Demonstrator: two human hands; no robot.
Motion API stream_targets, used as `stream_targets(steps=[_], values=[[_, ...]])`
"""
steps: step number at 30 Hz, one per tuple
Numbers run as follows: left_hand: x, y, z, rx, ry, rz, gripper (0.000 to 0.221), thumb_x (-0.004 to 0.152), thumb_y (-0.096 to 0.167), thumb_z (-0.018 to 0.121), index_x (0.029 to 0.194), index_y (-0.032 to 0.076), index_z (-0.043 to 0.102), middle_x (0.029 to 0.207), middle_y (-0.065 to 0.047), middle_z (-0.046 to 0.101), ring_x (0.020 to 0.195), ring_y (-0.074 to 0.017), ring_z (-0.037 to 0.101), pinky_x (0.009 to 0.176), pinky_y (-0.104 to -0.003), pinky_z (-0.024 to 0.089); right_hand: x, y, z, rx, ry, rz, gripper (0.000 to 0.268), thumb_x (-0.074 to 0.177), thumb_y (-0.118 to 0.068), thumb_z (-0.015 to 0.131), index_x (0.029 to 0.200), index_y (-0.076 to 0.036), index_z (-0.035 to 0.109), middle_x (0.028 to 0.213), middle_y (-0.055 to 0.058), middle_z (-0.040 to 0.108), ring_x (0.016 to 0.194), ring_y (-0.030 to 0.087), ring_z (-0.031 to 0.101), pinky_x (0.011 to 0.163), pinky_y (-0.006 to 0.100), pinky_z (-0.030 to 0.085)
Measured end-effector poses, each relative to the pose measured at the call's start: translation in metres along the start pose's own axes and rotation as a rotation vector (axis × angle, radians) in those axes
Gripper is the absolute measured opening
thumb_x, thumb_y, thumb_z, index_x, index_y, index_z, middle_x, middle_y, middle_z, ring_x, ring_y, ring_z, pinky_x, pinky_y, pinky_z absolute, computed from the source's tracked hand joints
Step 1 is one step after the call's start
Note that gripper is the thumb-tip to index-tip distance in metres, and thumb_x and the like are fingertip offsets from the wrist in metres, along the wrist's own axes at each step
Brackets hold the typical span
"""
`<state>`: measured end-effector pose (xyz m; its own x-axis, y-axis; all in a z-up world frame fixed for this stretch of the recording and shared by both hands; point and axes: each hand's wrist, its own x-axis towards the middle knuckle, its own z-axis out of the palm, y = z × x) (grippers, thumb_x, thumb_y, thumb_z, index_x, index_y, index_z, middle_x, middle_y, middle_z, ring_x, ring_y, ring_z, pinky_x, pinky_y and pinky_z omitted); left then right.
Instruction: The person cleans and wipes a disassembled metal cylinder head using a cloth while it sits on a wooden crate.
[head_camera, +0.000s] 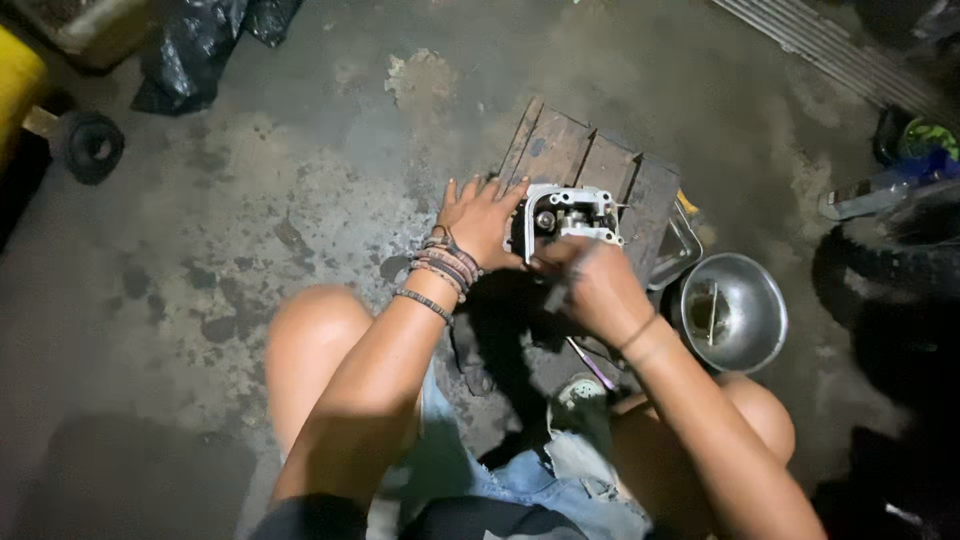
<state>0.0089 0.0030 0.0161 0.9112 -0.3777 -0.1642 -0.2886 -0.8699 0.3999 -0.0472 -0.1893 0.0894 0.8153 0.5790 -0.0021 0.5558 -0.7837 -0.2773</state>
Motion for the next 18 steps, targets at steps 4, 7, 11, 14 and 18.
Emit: stream_targets(steps=[4,7,11,14,18], values=[[-0.015,0.008,-0.007,-0.002,-0.08,0.009,0.12,0.062,0.065,0.086,0.16,0.023,0.033,0.155,-0.018,0.047,0.147,-0.044,0.035,0.119,-0.068,0.018,-0.016,-0.009,-0.013,0.28,0.226,0.036,0.017,0.089,-0.01,0.067,0.073,-0.004,0.067,0.06,0.015,0.06,0.063,0.042,0.066,0.069,0.041,0.057],[-0.007,0.008,-0.005,-0.071,-0.038,0.037,0.125,0.064,0.062,0.087,0.164,0.025,0.021,0.156,-0.019,0.045,0.149,-0.0445,0.033,0.12,-0.069,0.015,-0.028,0.009,0.024,0.45,0.366,-0.052,0.035,0.102,-0.025,0.059,0.07,-0.012,0.065,0.059,0.007,0.063,0.074,0.034,0.07,0.077,0.039,0.056],[-0.016,0.018,-0.018,-0.048,-0.032,0.016,0.123,0.063,0.06,0.089,0.162,0.022,0.028,0.156,-0.02,0.046,0.148,-0.0452,0.034,0.119,-0.068,0.019,-0.043,0.011,0.023,0.408,0.478,0.01,0.015,0.1,-0.02,0.066,0.103,-0.013,0.078,0.096,0.007,0.078,0.1,0.032,0.074,0.089,0.041,0.059],[-0.009,0.015,-0.009,-0.032,-0.035,0.017,0.127,0.061,0.065,0.088,0.163,0.024,0.025,0.157,-0.019,0.044,0.148,-0.0447,0.033,0.119,-0.068,0.019,-0.033,0.011,0.032,0.399,0.506,0.036,0.014,0.1,-0.015,0.065,0.103,-0.009,0.078,0.098,0.013,0.077,0.101,0.036,0.073,0.09,0.044,0.058],[-0.009,0.019,-0.016,-0.059,-0.066,0.004,0.13,0.06,0.07,0.085,0.164,0.025,0.021,0.159,-0.019,0.041,0.15,-0.0438,0.03,0.12,-0.067,0.018,-0.038,0.006,0.032,0.455,0.445,0.057,0.015,0.097,-0.012,0.063,0.094,-0.007,0.077,0.089,0.018,0.076,0.091,0.042,0.073,0.08,0.046,0.06]])
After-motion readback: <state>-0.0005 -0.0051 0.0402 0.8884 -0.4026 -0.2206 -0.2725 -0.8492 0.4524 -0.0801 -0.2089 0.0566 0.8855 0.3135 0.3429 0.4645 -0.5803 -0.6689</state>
